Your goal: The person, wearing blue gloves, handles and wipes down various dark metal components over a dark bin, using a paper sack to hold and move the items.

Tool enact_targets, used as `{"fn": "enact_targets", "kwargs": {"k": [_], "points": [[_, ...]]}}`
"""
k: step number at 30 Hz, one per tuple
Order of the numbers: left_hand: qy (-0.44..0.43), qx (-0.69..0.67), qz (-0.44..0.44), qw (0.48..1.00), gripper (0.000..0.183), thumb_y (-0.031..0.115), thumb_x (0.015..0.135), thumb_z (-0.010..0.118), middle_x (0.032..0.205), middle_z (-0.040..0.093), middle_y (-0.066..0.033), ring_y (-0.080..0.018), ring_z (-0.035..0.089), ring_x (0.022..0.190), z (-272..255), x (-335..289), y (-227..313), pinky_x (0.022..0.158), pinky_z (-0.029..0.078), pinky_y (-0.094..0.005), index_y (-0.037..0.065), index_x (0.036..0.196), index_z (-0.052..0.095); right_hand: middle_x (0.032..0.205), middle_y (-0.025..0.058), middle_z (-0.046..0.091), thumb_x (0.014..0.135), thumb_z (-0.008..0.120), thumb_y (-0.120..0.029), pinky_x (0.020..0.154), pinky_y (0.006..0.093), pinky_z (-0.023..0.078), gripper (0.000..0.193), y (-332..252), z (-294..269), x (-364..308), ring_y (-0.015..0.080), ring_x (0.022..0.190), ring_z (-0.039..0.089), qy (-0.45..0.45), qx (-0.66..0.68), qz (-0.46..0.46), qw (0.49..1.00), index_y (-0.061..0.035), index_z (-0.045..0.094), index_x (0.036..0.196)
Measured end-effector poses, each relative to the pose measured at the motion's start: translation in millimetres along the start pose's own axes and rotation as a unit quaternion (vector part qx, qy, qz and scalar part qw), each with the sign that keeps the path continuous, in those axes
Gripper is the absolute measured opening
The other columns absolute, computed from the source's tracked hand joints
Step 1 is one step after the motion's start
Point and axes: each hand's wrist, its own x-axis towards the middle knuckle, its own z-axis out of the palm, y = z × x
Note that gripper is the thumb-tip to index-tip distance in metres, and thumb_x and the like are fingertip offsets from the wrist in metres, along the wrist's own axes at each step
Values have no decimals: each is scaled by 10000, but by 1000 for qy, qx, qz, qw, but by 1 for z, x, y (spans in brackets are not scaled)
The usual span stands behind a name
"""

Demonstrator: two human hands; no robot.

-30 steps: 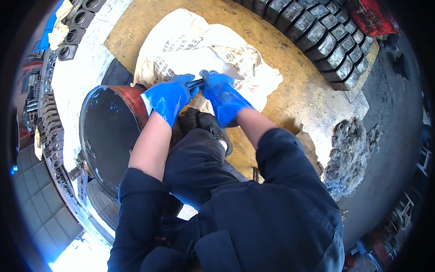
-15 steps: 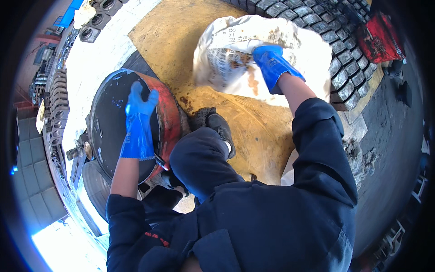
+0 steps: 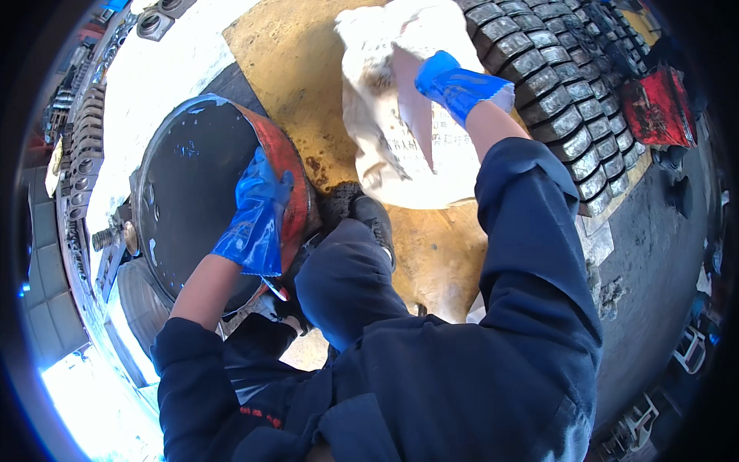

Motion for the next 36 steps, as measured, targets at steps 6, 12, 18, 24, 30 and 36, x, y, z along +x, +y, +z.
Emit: {"fn": "enact_targets", "kwargs": {"k": [6,12,18,24,30,36], "points": [[10,-11,-36,999,783,329,884,730,1425,567,-246,-390,600,1271,-1,-1,12,1070,501,-468,-7,1505,392,1069,48,782,883,644,-134,882,349,488,228,-81,-13,60,234,998,727,-32,11,-98,995,-134,813,1036],[62,77,-30,995,760,307,894,712,1407,579,-236,-395,599,1262,21,13,-6,1066,499,-472,-10,1505,389,1086,144,765,904,615,-174,896,376,506,256,-136,-56,99,261,1074,705,12,130,-151,980,-47,786,1047],[90,43,-14,995,751,301,898,714,1424,565,-228,-392,579,1285,29,19,1,1064,498,-479,-4,1503,391,1082,109,765,947,569,-223,916,377,497,265,-155,-12,121,250,1050,705,86,95,-178,976,-109,784,1052],[27,18,-41,999,726,296,909,709,1430,567,-209,-381,586,1279,18,11,-11,1043,515,-477,11,1500,398,1092,87,744,976,550,-229,941,393,519,237,-152,-34,107,263,1081,698,83,138,-128,979,-131,731,1094],[19,41,-27,999,685,314,932,680,1410,589,-187,-370,607,1253,11,2,9,1018,536,-464,36,1496,408,1190,38,738,979,563,-160,885,356,580,304,-105,-50,33,224,1092,700,71,255,-13,964,-253,705,1231],[70,-36,1,997,565,372,936,666,1279,664,-249,-406,669,1138,18,-1,-36,998,531,-462,4,1350,553,1065,100,761,982,620,-206,865,358,575,274,-100,-141,-69,229,960,730,181,534,-11,826,-108,731,1212]]}}
